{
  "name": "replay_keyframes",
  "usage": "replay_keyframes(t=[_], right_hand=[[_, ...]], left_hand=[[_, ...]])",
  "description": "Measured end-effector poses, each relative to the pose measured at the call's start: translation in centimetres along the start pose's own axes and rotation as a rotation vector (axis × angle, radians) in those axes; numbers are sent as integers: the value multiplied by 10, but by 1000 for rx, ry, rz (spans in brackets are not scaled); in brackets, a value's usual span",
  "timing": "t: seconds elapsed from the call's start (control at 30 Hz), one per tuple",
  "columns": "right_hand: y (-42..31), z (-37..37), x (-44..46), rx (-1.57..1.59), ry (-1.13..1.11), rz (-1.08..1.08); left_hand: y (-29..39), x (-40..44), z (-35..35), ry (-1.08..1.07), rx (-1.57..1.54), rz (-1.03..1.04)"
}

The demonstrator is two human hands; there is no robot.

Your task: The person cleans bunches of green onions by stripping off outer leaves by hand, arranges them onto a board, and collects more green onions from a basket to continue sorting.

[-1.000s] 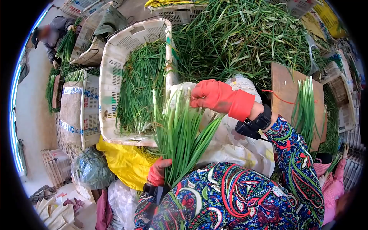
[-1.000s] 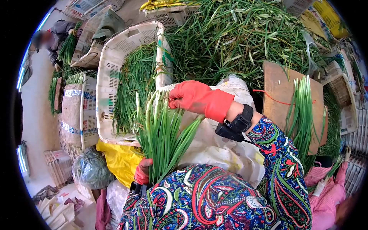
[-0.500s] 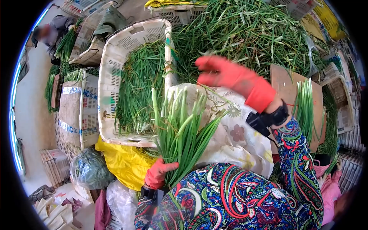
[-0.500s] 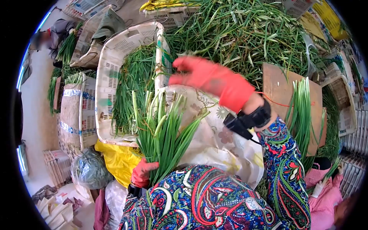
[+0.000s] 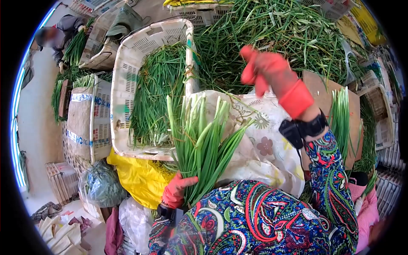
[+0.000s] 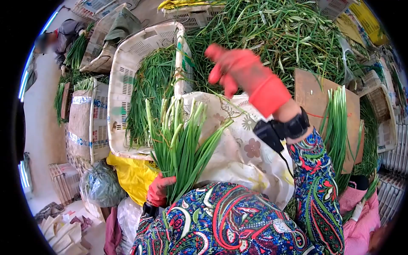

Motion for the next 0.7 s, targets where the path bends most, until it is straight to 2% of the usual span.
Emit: replay_keyframes(t=[0.07, 0.1, 0.13, 0.17, 0.2, 0.33, 0.43, 0.47, 0.53, 0.63, 0.7], right_hand=[[-5, 41, -22, -56, -305, 410], [11, 56, -30, -151, -375, 436], [20, 72, -33, -52, -388, 437], [27, 78, -35, -49, -431, 566], [34, 83, -34, -31, -393, 580], [54, 92, -33, 69, -253, 560], [52, 92, -34, 80, -238, 588], [53, 90, -35, 149, -260, 600], [57, 84, -37, 288, -304, 622], [57, 80, -46, 763, -372, 808], [55, 75, -46, 946, -359, 749]], left_hand=[[7, -2, 8, -7, 55, 28], [8, -2, 13, -11, 82, 40], [8, -1, 17, -6, 146, 40], [8, -1, 20, 3, 210, 41], [9, -1, 21, 15, 274, 43], [3, -2, 10, 39, 35, -1], [1, -5, 10, 105, -70, -19], [0, -2, 5, 148, 12, -28], [3, 3, 12, 27, 109, 29], [2, 8, 13, -80, 154, 57], [7, 8, 20, -86, 178, 69]])
Point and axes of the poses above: each hand's wrist, its own x-axis towards the middle knuckle, its own z-axis out of the palm, y = z × x, the point moved 4 cm from there along x, towards the middle knuckle, and after that the axes turned 2 degrees about -z, right-handed, at the moved point
